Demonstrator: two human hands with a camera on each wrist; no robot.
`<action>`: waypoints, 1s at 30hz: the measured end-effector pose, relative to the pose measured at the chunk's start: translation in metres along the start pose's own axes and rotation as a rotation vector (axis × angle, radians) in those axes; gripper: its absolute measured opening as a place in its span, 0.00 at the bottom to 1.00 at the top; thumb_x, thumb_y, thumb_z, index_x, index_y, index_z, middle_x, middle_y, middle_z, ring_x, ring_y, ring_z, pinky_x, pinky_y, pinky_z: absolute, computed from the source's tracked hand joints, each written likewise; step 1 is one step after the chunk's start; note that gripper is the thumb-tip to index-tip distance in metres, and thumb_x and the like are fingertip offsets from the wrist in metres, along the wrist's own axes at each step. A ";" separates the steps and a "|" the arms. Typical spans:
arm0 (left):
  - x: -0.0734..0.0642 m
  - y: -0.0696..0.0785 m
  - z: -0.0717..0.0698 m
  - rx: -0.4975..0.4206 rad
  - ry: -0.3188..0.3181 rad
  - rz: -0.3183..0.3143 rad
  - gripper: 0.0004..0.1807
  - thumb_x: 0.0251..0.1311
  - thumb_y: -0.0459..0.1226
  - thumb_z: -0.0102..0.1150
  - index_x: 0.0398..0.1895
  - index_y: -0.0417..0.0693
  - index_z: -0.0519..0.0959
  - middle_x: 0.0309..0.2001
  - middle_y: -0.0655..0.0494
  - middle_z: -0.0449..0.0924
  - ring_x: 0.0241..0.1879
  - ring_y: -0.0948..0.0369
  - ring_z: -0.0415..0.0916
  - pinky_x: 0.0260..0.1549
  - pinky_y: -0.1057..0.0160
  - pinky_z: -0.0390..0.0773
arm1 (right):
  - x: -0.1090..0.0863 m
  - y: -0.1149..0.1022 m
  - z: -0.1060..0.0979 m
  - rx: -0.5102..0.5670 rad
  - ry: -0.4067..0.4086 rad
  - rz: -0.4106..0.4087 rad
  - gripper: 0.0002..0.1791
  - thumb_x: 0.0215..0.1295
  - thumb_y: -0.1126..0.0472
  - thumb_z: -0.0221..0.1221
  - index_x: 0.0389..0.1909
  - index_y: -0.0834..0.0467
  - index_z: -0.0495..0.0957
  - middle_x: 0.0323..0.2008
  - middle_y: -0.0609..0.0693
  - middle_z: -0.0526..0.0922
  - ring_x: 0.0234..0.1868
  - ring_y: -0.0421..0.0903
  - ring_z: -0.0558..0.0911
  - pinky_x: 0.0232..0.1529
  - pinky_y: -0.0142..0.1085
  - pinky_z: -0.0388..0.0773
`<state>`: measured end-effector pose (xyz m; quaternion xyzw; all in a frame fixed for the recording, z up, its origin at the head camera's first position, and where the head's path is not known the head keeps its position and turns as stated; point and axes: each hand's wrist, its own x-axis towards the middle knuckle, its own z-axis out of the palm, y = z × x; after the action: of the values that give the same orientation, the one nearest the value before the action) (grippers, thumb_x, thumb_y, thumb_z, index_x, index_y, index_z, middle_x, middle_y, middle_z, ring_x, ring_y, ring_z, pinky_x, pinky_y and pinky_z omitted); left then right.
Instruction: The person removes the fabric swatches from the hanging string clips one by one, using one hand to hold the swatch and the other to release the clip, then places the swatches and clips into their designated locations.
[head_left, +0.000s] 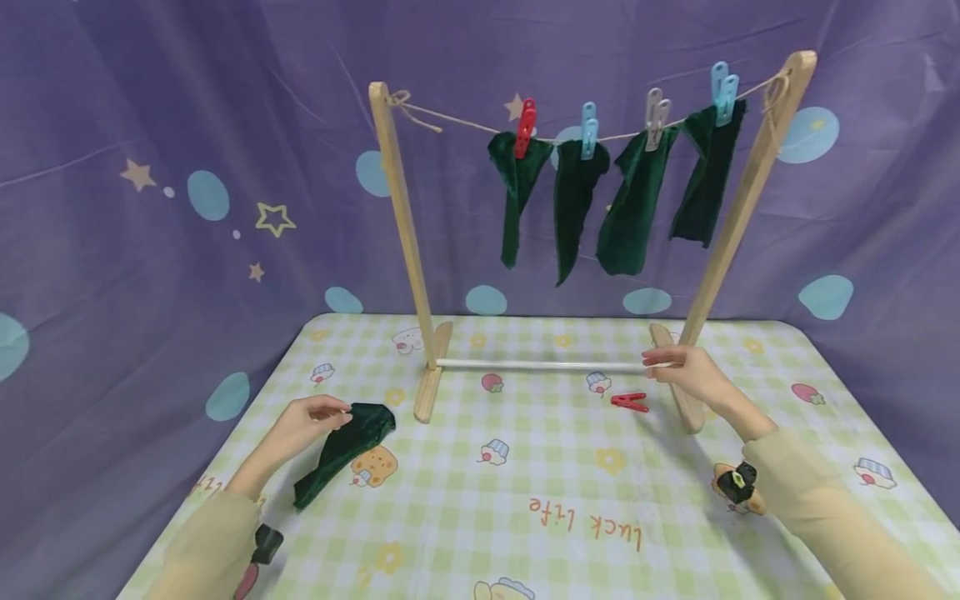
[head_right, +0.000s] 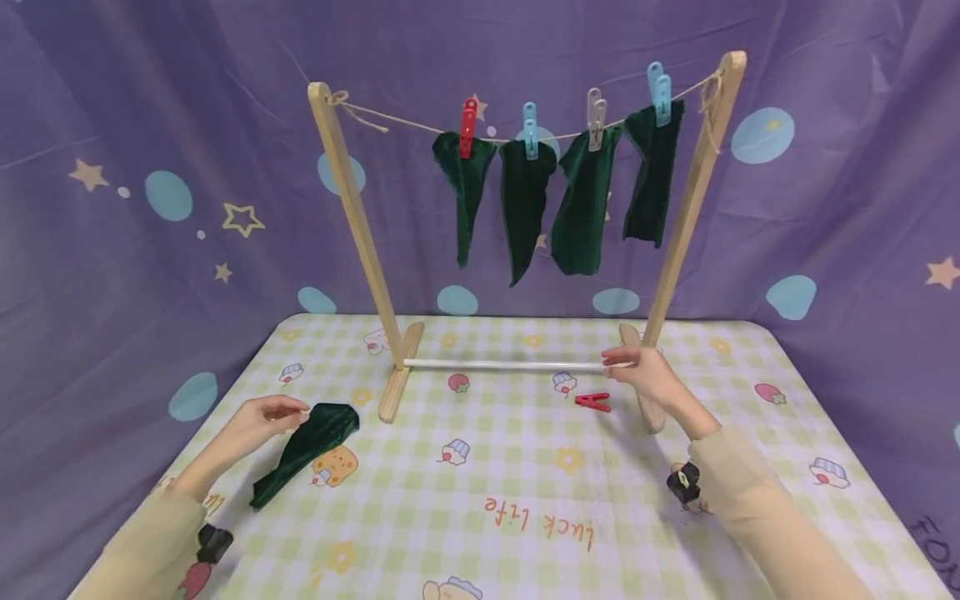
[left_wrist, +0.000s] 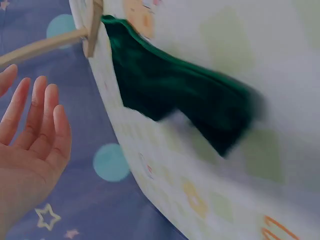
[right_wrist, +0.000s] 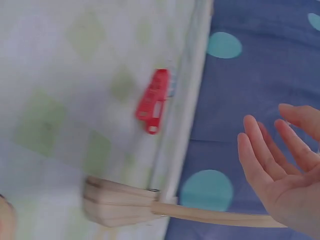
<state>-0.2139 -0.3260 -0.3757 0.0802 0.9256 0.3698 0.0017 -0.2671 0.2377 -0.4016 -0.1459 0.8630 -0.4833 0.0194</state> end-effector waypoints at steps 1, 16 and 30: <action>0.003 0.004 0.002 -0.002 -0.002 0.006 0.16 0.55 0.42 0.58 0.41 0.38 0.78 0.34 0.49 0.79 0.32 0.56 0.75 0.32 0.63 0.74 | 0.000 -0.004 -0.003 -0.004 0.003 -0.006 0.20 0.60 0.62 0.54 0.51 0.69 0.71 0.46 0.66 0.76 0.37 0.38 0.79 0.41 0.31 0.73; 0.040 0.073 0.018 0.102 0.012 0.178 0.11 0.56 0.40 0.57 0.39 0.45 0.80 0.35 0.52 0.80 0.34 0.58 0.74 0.33 0.60 0.74 | 0.012 -0.064 -0.022 0.035 -0.017 -0.123 0.18 0.61 0.62 0.53 0.50 0.67 0.72 0.40 0.49 0.81 0.37 0.38 0.80 0.38 0.27 0.74; 0.070 0.137 0.017 0.055 0.029 0.298 0.11 0.58 0.40 0.55 0.40 0.45 0.79 0.36 0.51 0.79 0.34 0.57 0.74 0.32 0.60 0.74 | 0.024 -0.119 -0.035 0.021 0.013 -0.166 0.21 0.61 0.56 0.54 0.52 0.63 0.71 0.45 0.56 0.79 0.40 0.36 0.79 0.41 0.25 0.72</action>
<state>-0.2621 -0.2060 -0.2903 0.2112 0.9132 0.3417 -0.0688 -0.2688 0.2016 -0.2799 -0.2136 0.8430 -0.4931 -0.0247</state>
